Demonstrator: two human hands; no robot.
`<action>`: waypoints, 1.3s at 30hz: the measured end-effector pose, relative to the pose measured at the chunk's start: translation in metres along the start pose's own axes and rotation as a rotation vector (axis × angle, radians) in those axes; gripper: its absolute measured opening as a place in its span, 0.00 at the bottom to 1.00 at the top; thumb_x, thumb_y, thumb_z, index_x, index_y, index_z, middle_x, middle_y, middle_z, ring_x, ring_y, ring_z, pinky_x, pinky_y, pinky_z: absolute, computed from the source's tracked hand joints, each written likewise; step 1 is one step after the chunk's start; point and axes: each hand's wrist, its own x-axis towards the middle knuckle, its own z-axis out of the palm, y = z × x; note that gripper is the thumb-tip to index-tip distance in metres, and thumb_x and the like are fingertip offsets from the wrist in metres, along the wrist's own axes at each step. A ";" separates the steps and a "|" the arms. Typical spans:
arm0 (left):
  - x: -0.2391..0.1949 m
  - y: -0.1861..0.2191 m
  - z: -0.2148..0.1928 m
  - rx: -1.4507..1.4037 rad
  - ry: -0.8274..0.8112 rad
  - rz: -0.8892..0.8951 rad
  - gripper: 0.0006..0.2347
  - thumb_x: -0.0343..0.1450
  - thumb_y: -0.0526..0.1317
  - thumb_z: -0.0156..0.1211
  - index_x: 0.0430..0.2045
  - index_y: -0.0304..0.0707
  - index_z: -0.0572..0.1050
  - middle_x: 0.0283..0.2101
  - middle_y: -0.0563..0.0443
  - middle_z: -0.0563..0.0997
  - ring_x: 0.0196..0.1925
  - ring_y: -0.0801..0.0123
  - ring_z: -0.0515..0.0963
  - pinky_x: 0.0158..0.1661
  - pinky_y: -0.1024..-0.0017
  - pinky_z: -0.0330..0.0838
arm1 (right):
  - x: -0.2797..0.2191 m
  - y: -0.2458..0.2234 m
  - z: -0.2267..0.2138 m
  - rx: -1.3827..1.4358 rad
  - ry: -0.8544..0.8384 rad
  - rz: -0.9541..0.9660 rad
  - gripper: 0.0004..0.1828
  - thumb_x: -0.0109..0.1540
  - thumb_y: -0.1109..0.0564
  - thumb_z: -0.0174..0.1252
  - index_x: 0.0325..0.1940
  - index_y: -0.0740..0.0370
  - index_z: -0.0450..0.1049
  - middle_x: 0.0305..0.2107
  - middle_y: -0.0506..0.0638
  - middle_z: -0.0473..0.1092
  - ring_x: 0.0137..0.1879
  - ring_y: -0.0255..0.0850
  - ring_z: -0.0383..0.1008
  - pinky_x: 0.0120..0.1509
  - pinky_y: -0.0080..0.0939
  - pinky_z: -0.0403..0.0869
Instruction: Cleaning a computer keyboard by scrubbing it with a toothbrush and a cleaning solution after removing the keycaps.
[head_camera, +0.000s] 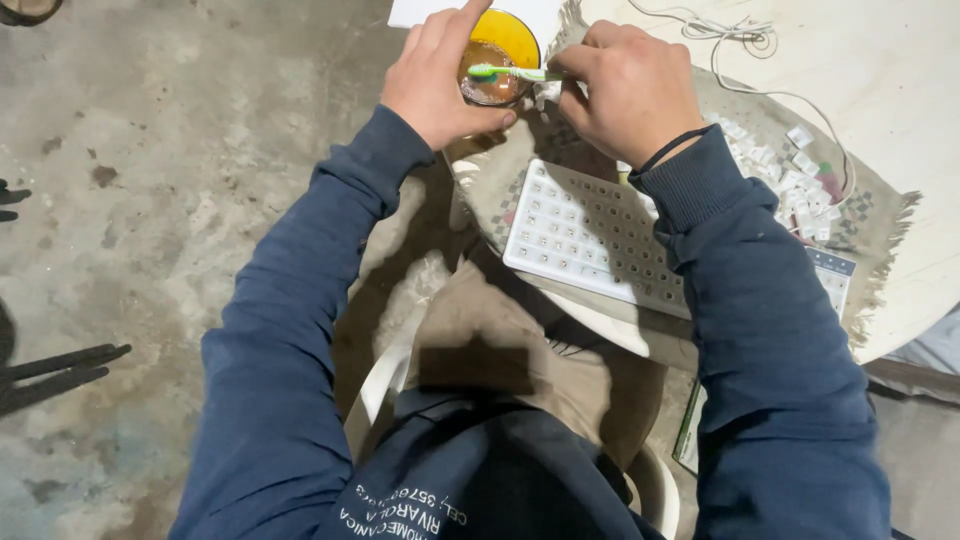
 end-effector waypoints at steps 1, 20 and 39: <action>0.001 0.000 0.001 -0.003 0.001 -0.001 0.45 0.62 0.53 0.84 0.72 0.49 0.58 0.62 0.45 0.71 0.63 0.47 0.71 0.59 0.55 0.72 | 0.003 0.002 0.001 -0.001 -0.002 -0.001 0.07 0.63 0.50 0.65 0.43 0.51 0.82 0.34 0.47 0.72 0.43 0.48 0.76 0.41 0.50 0.74; -0.012 -0.014 0.001 -0.140 0.043 -0.050 0.46 0.63 0.45 0.85 0.74 0.46 0.54 0.69 0.43 0.68 0.70 0.45 0.70 0.65 0.57 0.70 | 0.054 0.002 0.017 -0.009 -0.085 -0.044 0.09 0.57 0.50 0.70 0.33 0.57 0.83 0.22 0.52 0.73 0.29 0.49 0.74 0.36 0.48 0.72; -0.088 -0.002 -0.005 -0.418 0.143 -0.312 0.40 0.71 0.36 0.77 0.76 0.43 0.53 0.77 0.44 0.61 0.72 0.55 0.74 0.63 0.62 0.76 | -0.013 0.019 0.012 -0.024 0.139 -0.036 0.07 0.69 0.54 0.62 0.47 0.59 0.80 0.27 0.51 0.73 0.34 0.45 0.74 0.41 0.41 0.73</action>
